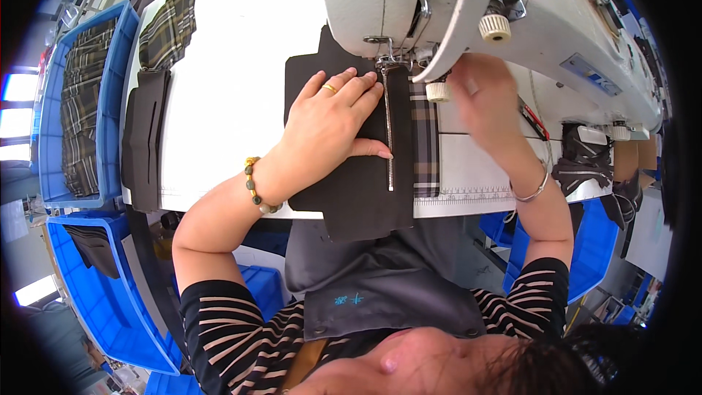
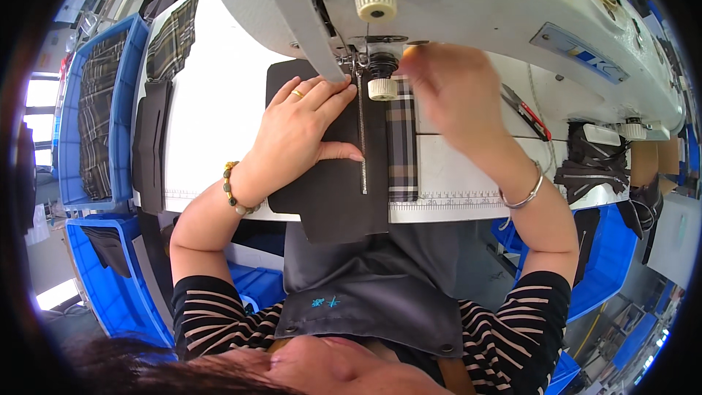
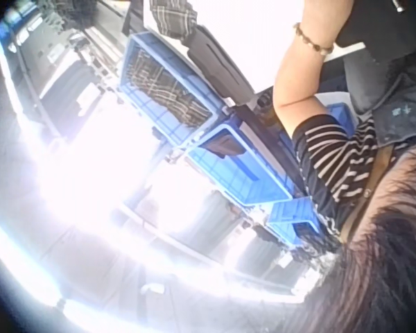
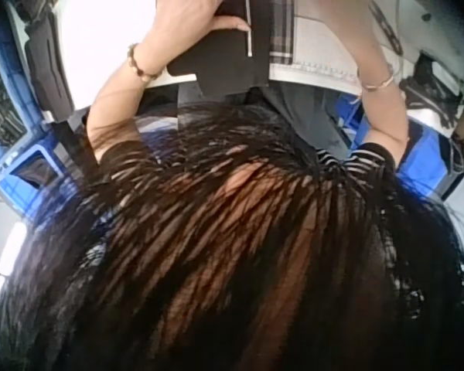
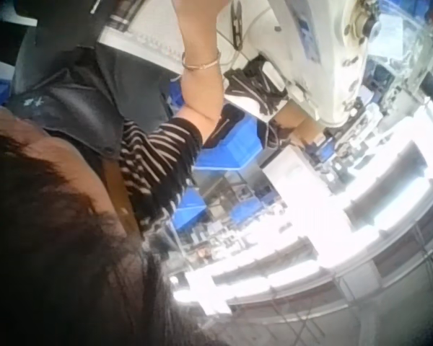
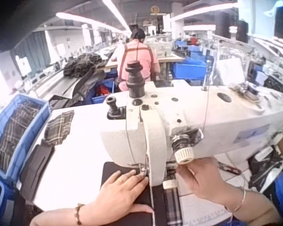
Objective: The person sews zippers onto black fabric pieces using an industrial sewing machine. They align the zipper tape with the fabric edge, guide the material under the presser foot, and stitch along the zipper line. The person handles multiple fabric pieces, including plaid and solid black materials, and places finished items into a blue bin.
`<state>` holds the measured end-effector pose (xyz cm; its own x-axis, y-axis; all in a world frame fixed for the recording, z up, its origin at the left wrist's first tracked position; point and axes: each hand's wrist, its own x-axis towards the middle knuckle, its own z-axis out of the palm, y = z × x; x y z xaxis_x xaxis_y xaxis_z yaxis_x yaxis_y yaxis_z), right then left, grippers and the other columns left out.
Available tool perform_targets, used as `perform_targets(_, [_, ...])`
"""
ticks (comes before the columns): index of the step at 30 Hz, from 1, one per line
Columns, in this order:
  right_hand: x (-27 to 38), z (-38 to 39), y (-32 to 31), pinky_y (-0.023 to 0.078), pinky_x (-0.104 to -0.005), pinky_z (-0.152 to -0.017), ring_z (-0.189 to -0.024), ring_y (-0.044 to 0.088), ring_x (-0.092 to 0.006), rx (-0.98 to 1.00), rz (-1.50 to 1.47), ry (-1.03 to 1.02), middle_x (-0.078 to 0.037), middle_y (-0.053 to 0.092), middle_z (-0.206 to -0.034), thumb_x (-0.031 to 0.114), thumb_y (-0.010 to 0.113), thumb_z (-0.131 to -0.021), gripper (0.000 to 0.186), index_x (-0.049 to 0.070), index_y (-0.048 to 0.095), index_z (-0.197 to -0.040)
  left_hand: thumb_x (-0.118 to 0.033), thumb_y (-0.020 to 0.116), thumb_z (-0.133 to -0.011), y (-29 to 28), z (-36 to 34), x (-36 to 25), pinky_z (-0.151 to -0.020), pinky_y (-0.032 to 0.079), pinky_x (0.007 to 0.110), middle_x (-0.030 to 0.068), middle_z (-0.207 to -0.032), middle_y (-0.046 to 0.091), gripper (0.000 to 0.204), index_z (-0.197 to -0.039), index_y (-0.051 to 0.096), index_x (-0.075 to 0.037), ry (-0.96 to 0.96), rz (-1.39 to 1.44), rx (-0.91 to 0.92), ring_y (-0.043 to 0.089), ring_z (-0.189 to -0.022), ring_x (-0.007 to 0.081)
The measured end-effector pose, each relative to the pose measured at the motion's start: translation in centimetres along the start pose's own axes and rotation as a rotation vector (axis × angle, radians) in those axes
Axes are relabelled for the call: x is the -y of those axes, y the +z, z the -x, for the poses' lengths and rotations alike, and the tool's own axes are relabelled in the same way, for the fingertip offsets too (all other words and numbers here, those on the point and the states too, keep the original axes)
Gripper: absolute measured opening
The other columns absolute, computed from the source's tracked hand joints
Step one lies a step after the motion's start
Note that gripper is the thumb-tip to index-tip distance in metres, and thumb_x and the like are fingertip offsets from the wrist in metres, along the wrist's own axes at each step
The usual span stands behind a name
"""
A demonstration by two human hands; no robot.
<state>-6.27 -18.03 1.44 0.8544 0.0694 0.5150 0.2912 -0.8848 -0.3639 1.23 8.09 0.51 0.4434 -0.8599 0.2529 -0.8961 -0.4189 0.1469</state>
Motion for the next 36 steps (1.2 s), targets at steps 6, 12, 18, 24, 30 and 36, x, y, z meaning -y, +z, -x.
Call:
perform_targets(6, [-1.2, -0.8, -0.1, 0.053, -0.0352, -0.069, -0.073, 0.072, -0.0244, -0.230, -0.182, 0.097, -0.008, 0.078, -0.086, 0.014, 0.074, -0.098, 0.012, 0.007, 0.083, -0.102, -0.061, 0.079, -0.077, 0.1, -0.2, -0.1, -0.115, 0.045, 0.052, 0.0078, -0.143, 0.065, 0.084, -0.140, 0.065, -0.006, 0.007, 0.002, 0.004, 0.059, -0.135, 0.0293])
perform_targets(12, [-1.3, -0.7, 0.3, 0.053, -0.0358, -0.068, -0.072, 0.071, -0.0269, -0.227, -0.225, 0.129, -0.009, 0.078, -0.084, 0.016, 0.073, -0.099, 0.013, 0.007, 0.082, -0.103, -0.061, 0.079, -0.076, 0.0, 0.0, -0.3, -0.115, 0.045, 0.052, 0.0076, -0.143, 0.065, 0.086, -0.140, 0.065, -0.006, 0.012, -0.009, 0.006, 0.059, -0.135, 0.0290])
perform_targets(18, [-0.4, -0.4, 0.0, 0.053, -0.0398, -0.074, -0.078, 0.071, -0.0269, -0.126, -0.138, 0.146, -0.007, 0.077, -0.090, 0.022, 0.076, -0.097, 0.017, 0.008, 0.081, -0.105, -0.061, 0.079, -0.076, 0.1, 0.3, -0.3, -0.115, 0.046, 0.051, 0.0076, -0.144, 0.065, 0.087, -0.141, 0.064, -0.006, 0.006, -0.022, 0.005, 0.060, -0.133, 0.0294])
perform_targets(24, [1.6, 1.6, 2.1, 0.046, -0.0503, -0.110, -0.118, 0.062, -0.0268, 0.158, 0.087, -0.282, -0.005, 0.073, -0.124, 0.049, 0.081, -0.077, 0.060, 0.011, 0.076, -0.123, -0.058, 0.081, -0.074, 0.5, 0.5, -0.6, -0.116, 0.046, 0.052, 0.0091, -0.146, 0.063, 0.088, -0.141, 0.064, -0.004, 0.006, -0.005, -0.007, 0.061, -0.133, 0.0315])
perform_targets(30, [1.5, 2.1, 2.2, 0.041, -0.0535, -0.118, -0.126, 0.059, -0.0284, 0.258, 0.142, -0.280, -0.006, 0.071, -0.128, 0.057, 0.082, -0.070, 0.076, 0.011, 0.073, -0.130, -0.049, 0.087, -0.071, 0.5, 0.7, -0.5, -0.112, 0.050, 0.048, 0.0139, -0.145, 0.064, 0.086, -0.138, 0.064, 0.000, 0.011, 0.088, -0.032, 0.061, -0.133, 0.0360])
perform_targets(36, [2.0, 2.1, 2.1, 0.040, -0.0544, -0.119, -0.130, 0.057, -0.0293, 0.260, 0.143, -0.265, -0.005, 0.070, -0.128, 0.056, 0.085, -0.067, 0.078, 0.011, 0.073, -0.129, -0.046, 0.089, -0.069, 0.6, 0.7, -0.5, -0.110, 0.051, 0.043, 0.0152, -0.145, 0.063, 0.086, -0.137, 0.065, 0.002, -0.001, 0.151, -0.032, 0.060, -0.133, 0.0373])
